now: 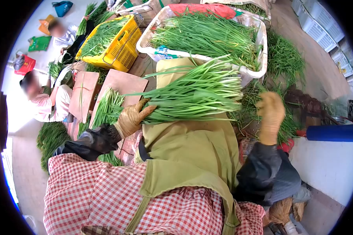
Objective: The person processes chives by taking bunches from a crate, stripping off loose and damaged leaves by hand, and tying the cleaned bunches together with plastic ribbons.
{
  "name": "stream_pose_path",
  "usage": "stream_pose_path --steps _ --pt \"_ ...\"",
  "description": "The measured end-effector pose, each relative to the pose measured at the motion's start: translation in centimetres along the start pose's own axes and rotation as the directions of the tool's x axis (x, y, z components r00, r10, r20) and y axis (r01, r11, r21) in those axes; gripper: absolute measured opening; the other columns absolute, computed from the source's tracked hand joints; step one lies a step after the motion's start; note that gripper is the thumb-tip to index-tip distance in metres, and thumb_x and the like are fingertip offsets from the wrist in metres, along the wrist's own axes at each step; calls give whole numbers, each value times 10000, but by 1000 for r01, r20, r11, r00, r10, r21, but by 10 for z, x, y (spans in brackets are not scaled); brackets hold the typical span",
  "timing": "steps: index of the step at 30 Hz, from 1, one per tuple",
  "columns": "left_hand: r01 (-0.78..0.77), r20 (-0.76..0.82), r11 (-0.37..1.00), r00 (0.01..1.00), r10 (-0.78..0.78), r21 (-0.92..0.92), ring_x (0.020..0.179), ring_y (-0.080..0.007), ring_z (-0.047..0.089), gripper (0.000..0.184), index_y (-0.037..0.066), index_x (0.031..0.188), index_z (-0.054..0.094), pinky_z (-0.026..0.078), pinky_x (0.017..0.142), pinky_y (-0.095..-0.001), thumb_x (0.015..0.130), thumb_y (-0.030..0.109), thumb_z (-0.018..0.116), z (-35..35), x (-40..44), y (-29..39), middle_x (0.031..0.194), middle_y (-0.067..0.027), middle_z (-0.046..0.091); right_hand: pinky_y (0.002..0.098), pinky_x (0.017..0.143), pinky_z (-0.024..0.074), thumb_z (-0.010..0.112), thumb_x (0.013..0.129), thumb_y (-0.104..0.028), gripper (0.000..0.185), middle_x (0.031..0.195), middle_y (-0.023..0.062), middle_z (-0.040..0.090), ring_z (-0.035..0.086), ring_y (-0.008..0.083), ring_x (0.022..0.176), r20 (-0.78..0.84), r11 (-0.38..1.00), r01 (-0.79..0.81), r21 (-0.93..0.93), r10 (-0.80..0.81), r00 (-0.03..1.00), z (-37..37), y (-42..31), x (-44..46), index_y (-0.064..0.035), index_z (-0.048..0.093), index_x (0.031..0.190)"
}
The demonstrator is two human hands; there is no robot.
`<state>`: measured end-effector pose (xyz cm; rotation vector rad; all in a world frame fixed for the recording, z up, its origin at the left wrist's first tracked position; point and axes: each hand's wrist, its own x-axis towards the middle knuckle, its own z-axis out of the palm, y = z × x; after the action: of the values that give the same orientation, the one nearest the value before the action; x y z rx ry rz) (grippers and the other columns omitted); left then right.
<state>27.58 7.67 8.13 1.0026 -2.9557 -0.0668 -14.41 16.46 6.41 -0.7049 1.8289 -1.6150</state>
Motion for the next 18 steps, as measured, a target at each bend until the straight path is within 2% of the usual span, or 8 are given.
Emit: stream_pose_path --steps 1,2,3,4,7,10,15,18 --pt "-11 -4 1000 1000 11 5 875 -316 638 739 289 1387 428 534 739 -406 722 -16 533 0 0 -1 1248 -177 521 182 435 360 601 868 -125 95 678 -4 575 500 34 544 -111 999 -45 -12 43 993 -27 28 21 -53 652 904" --pt "-4 -9 1000 1000 4 3 875 -316 638 739 289 1387 428 534 739 -406 722 -16 533 0 0 -3 1248 -177 521 287 491 449 575 875 -169 158 705 71 628 593 159 580 -150 989 -61 -133 41 988 -70 95 52 -41 644 937" --pt "-27 -3 1000 1000 27 13 864 -304 636 733 296 1385 428 532 729 -400 728 -9 535 1 0 -4 1248 -168 523 418 645 506 533 892 -240 256 845 168 678 654 331 734 -32 668 18 -744 -62 998 -135 189 90 -32 623 1010" --pt "-48 1 999 999 48 23 854 -291 635 726 303 1384 428 531 719 -394 734 -2 536 2 1 -5 1247 -158 524 465 802 478 509 897 -293 329 1004 215 660 622 412 915 -45 308 -63 -949 65 997 -123 154 58 -44 602 1092" --pt "-111 -37 992 993 113 67 832 -268 634 709 317 1382 429 528 700 -378 749 17 534 2 4 -7 1240 -142 530 436 815 478 523 897 -284 334 1039 196 656 623 386 937 69 517 86 -851 -52 996 -78 89 30 -58 598 1131" --pt "-110 -8 992 994 110 63 820 -293 638 693 281 1353 465 525 686 -392 722 5 549 -7 8 -3 1230 -161 545 414 805 483 519 910 -230 265 1006 166 665 626 362 919 162 573 374 -729 -386 908 -17 11 20 -60 632 1080" --pt "-80 8 995 997 80 -60 823 -359 635 782 148 1399 407 516 700 -428 657 9 614 -19 16 2 1210 -211 551 389 776 494 574 899 -229 219 921 147 666 637 315 865 419 394 745 -538 -642 642 72 -51 27 -54 665 993" --pt "19 -14 983 1000 -22 -180 821 -328 634 948 154 1488 245 521 667 -412 630 -24 607 -21 17 7 1120 -174 574 412 791 466 620 861 -308 277 982 131 658 626 297 897 513 342 803 -488 -632 581 120 -66 18 -61 678 973"
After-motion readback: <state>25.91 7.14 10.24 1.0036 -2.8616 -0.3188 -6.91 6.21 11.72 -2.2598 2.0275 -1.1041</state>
